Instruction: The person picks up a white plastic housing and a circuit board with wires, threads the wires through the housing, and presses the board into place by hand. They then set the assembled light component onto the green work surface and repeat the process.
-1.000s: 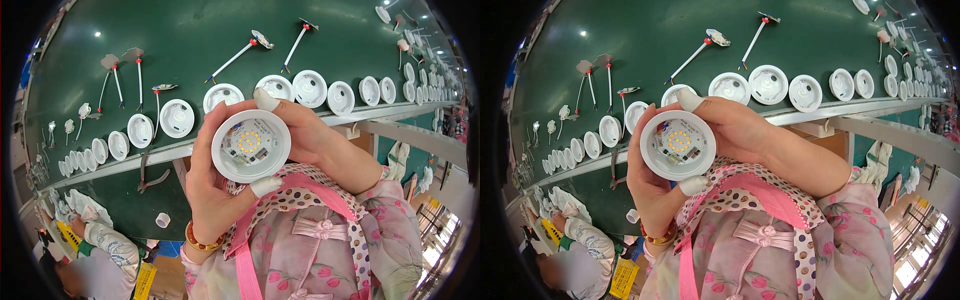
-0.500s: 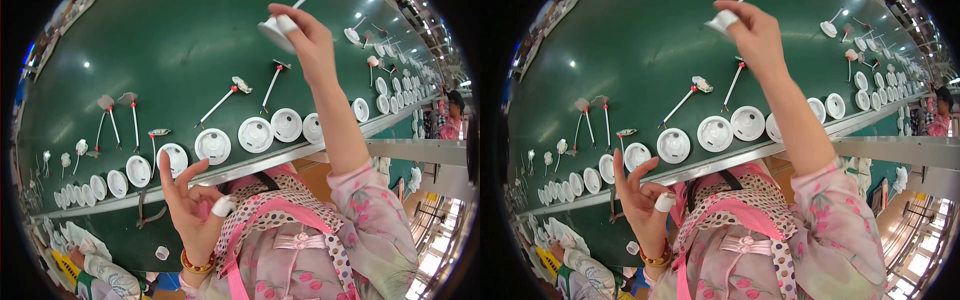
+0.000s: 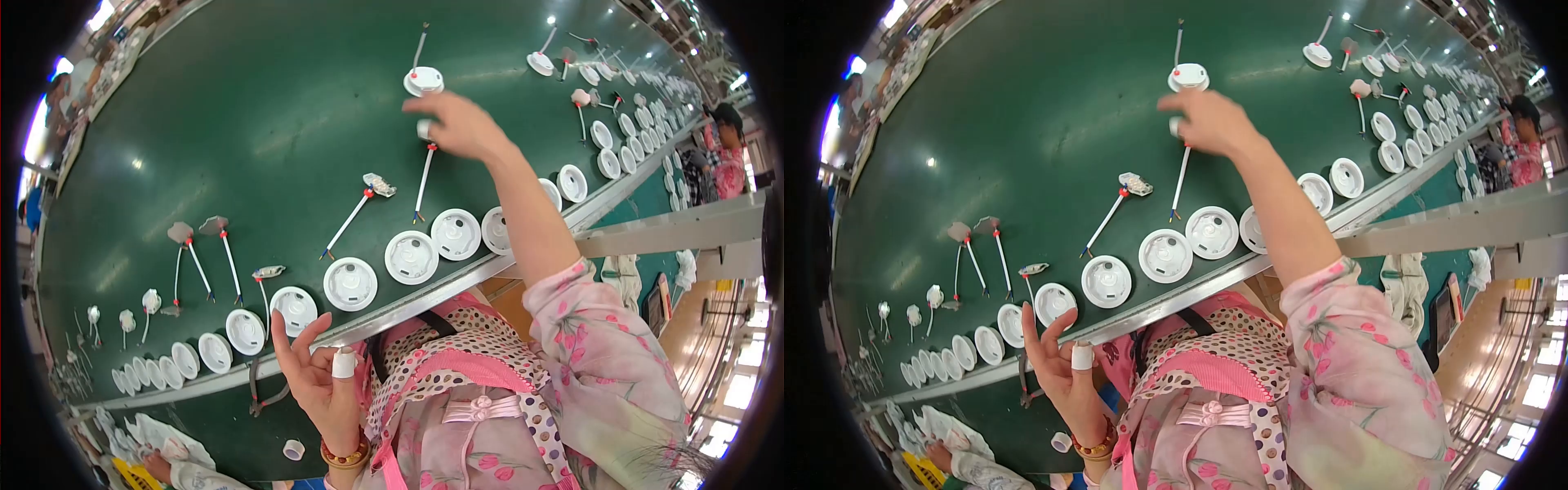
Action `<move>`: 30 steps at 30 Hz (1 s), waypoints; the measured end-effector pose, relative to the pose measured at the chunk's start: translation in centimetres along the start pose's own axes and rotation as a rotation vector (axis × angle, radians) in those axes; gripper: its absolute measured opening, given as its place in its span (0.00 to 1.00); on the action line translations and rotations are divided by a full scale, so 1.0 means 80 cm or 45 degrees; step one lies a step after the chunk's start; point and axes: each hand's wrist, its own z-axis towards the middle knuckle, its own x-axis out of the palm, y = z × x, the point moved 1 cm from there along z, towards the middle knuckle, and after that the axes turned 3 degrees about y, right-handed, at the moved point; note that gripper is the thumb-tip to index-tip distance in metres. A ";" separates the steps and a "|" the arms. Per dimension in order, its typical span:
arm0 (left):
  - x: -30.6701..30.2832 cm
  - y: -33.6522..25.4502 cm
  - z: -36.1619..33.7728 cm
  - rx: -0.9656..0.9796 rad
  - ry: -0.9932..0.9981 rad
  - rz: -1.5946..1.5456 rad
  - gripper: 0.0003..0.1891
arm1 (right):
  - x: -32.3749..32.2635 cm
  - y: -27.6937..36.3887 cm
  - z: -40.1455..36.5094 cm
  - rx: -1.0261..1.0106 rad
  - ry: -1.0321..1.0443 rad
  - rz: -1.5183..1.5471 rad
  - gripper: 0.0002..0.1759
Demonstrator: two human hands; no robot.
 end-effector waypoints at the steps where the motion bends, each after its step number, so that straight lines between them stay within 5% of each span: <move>1: 0.001 0.000 0.002 0.010 0.018 0.000 0.41 | -0.001 0.011 -0.021 -0.037 0.107 -0.071 0.24; 3: 0.006 -0.004 0.003 0.012 0.061 0.014 0.41 | 0.021 0.004 -0.040 -0.030 0.181 -0.104 0.28; 9: 0.021 -0.013 -0.006 0.084 0.072 0.066 0.37 | 0.034 -0.004 -0.020 0.075 -0.310 -0.224 0.17; 12: 0.023 -0.017 -0.004 0.283 -0.049 0.236 0.30 | -0.006 0.034 -0.028 -0.210 -0.765 -0.096 0.17; 16: 0.021 -0.013 0.009 0.188 0.125 0.164 0.23 | -0.018 0.147 -0.099 -0.881 -0.563 -0.125 0.14; 19: 0.024 0.002 0.006 -0.256 0.535 -0.195 0.15 | 0.003 0.180 -0.140 -0.961 -0.457 -0.153 0.14; 22: 0.027 0.017 0.002 -0.412 0.462 -0.624 0.11 | 0.003 0.178 -0.148 -0.959 -0.477 0.165 0.19; 25: 0.017 0.017 -0.001 -0.351 0.379 -0.682 0.11 | 0.018 0.145 -0.177 -0.652 -0.335 0.903 0.24; 26: 0.010 0.020 -0.004 -0.312 0.473 -0.599 0.11 | 0.024 0.138 -0.199 -0.430 -0.106 1.137 0.25; 27: 0.008 0.014 -0.011 -0.433 0.640 -0.436 0.11 | 0.038 0.145 -0.216 -0.045 0.700 1.739 0.19; 30: 0.022 0.012 -0.015 -0.709 0.797 -0.295 0.11 | 0.035 0.153 -0.224 0.112 0.573 2.034 0.13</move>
